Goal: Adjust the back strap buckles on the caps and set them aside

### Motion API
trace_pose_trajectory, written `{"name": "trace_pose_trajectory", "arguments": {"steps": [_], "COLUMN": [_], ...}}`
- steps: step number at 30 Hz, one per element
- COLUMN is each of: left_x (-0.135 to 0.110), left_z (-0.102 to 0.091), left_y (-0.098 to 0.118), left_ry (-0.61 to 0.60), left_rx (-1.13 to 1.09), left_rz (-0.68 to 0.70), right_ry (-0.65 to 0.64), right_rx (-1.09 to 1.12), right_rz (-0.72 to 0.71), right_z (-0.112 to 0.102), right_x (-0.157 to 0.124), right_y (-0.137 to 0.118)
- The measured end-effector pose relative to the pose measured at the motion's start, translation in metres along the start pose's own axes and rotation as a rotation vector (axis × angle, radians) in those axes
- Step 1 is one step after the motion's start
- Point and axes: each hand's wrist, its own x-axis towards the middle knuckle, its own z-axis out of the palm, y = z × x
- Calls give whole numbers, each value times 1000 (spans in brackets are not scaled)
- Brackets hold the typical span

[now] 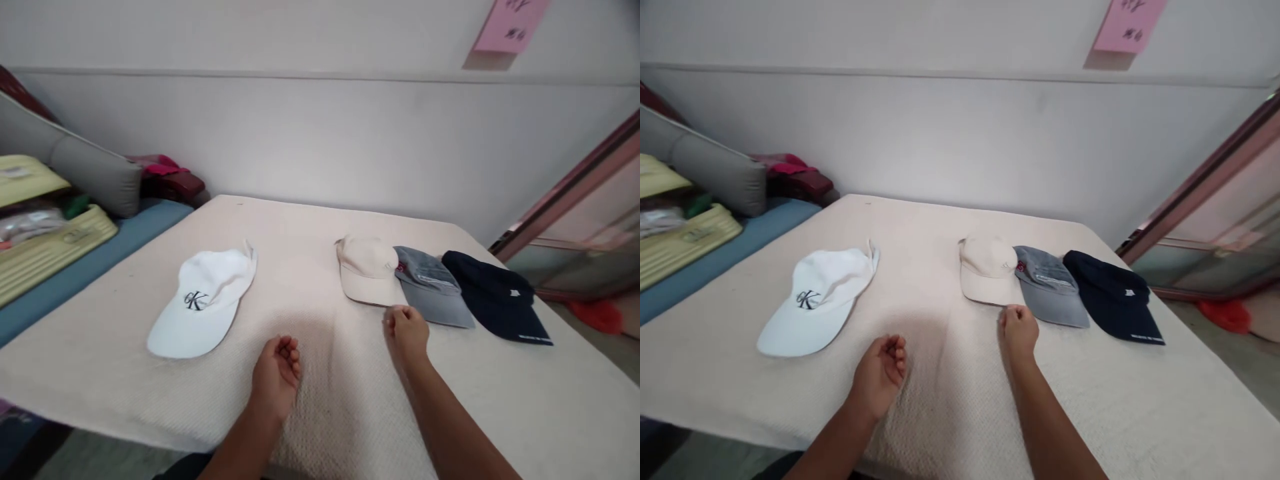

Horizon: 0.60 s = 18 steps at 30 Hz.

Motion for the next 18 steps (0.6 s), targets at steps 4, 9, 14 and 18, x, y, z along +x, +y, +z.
{"name": "trace_pose_trajectory", "arguments": {"steps": [4, 9, 14, 18], "left_x": [3, 2, -2, 0], "left_z": [-9, -17, -21, -23], "left_y": [10, 19, 12, 14], "left_ry": [28, 66, 116, 159], "left_rx": [-65, -137, -138, -134], "left_rz": [83, 131, 70, 38], "right_ry": [-276, -658, -864, -976], "right_rx": [76, 58, 7, 18], "right_rz": [119, 259, 361, 399], "right_z": [39, 133, 229, 269], "right_x": [-55, -100, -129, -142], "right_y": [-3, -12, -15, -10]}}
